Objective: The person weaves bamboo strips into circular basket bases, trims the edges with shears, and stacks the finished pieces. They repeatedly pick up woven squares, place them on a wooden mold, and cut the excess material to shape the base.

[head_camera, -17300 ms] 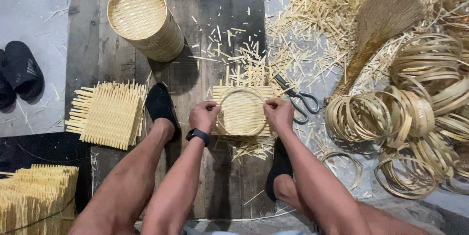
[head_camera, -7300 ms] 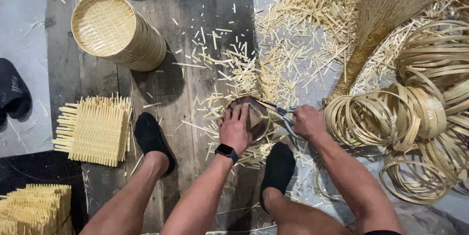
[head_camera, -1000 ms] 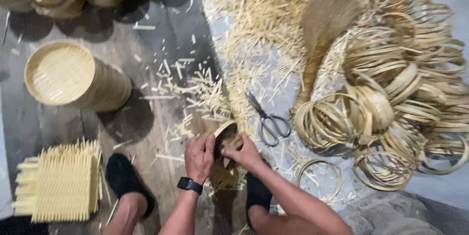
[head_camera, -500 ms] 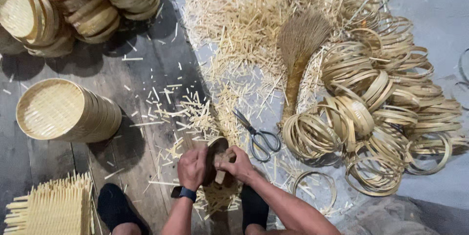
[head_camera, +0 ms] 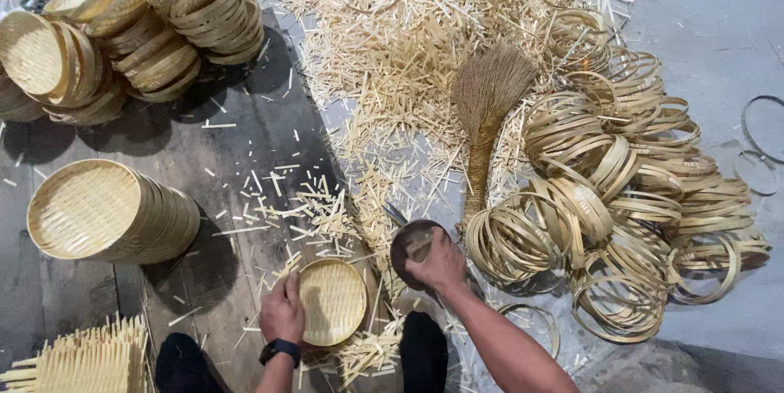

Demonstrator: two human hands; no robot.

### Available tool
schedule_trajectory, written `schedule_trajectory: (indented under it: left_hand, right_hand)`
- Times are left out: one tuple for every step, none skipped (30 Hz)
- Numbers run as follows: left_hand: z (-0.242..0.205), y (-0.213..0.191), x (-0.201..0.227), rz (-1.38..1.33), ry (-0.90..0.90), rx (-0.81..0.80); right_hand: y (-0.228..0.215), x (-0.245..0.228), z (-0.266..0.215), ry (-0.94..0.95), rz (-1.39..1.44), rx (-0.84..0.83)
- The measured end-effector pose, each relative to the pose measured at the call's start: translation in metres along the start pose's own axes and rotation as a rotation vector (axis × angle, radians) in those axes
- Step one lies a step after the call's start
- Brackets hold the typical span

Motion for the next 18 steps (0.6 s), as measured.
schedule_trajectory:
  left_hand:
    - [-0.008,-0.007,0.017,0.083,0.044,0.070]
    - [-0.019,-0.002,0.037,0.122,0.156,0.012]
    - [-0.031,0.006,0.058,0.161,0.269,-0.043]
    - [-0.047,0.014,0.081,0.209,0.410,-0.029]
    - [-0.063,0.024,0.101,0.257,0.551,-0.016]
    - [-0.071,0.035,0.108,0.291,0.547,-0.064]
    - [-0.079,0.047,0.110,0.324,0.541,-0.111]
    - [-0.084,0.059,0.107,0.355,0.535,-0.159]
    - [-0.088,0.063,0.102,0.338,0.553,-0.124]
    - [-0.093,0.067,0.094,0.323,0.566,-0.092]
    - [-0.097,0.069,0.085,0.308,0.580,-0.059]
    - [-0.099,0.069,0.073,0.288,0.569,-0.061]
    - [-0.100,0.066,0.063,0.268,0.558,-0.063]
    - [-0.099,0.062,0.058,0.245,0.548,-0.060]
    - [-0.098,0.057,0.053,0.248,0.531,-0.075]
    - [-0.097,0.051,0.049,0.251,0.520,-0.093]
    - [-0.096,0.043,0.046,0.254,0.509,-0.111]
    - [-0.096,0.035,0.047,0.259,0.558,-0.102]
  right_hand:
    - [0.007,0.002,0.003,0.014,-0.073,-0.066]
    - [0.014,0.003,0.005,0.027,-0.146,-0.132]
    - [0.020,0.005,0.007,0.040,-0.219,-0.199]
    - [0.019,0.003,0.005,0.021,-0.214,-0.140]
    - [0.017,0.002,0.001,0.001,-0.209,-0.081]
    - [0.014,0.001,-0.002,-0.019,-0.204,-0.020]
    - [0.015,0.001,-0.002,-0.006,-0.195,-0.033]
    - [0.015,0.002,-0.003,0.007,-0.189,-0.045]
    - [0.015,0.003,-0.003,0.019,-0.182,-0.057]
    - [0.014,0.004,-0.004,0.007,-0.177,-0.046]
    - [0.011,0.005,-0.004,-0.004,-0.171,-0.034]
    - [0.012,0.002,-0.005,-0.022,-0.163,-0.026]
    - [0.013,0.002,-0.007,-0.012,-0.159,-0.025]
    - [0.012,0.001,-0.006,-0.004,-0.156,-0.019]
    - [0.011,0.001,-0.006,0.005,-0.153,-0.013]
    - [0.011,0.000,-0.007,0.003,-0.154,-0.012]
    - [0.010,0.000,-0.008,0.001,-0.154,-0.010]
    - [0.009,-0.001,-0.008,0.002,-0.153,-0.006]
Point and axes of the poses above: each hand's wrist, its own z-axis towards the middle knuckle, its own y-axis out of the palm, x = y × z, the point moved 7 cm from there along z, towards the middle knuckle, and after that the axes turned 2 degrees about -x, right-handed, at the moved point
